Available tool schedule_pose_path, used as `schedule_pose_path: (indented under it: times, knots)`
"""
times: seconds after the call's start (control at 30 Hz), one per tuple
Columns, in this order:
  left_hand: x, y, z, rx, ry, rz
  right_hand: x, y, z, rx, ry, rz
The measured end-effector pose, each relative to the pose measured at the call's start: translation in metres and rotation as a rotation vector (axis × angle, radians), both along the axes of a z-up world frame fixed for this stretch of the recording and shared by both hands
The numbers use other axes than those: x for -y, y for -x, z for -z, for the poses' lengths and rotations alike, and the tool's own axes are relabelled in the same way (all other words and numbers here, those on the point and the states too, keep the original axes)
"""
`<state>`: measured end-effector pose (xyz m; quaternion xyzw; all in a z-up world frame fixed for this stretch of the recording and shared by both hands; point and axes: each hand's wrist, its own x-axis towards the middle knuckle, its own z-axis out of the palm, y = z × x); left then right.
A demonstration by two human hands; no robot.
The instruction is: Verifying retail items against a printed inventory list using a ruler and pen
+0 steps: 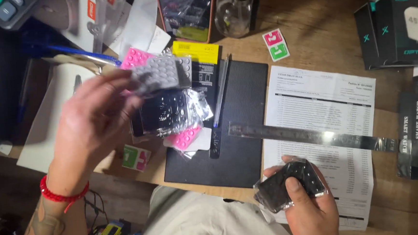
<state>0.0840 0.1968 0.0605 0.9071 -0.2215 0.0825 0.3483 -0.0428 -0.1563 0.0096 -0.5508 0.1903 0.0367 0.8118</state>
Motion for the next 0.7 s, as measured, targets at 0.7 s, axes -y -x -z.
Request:
schedule_pose_path:
  times: [0.7]
  knots:
    - [0.068, 0.062, 0.000, 0.266, -0.069, 0.113, -0.041, -0.009, -0.009, 0.007, 0.050, -0.210]
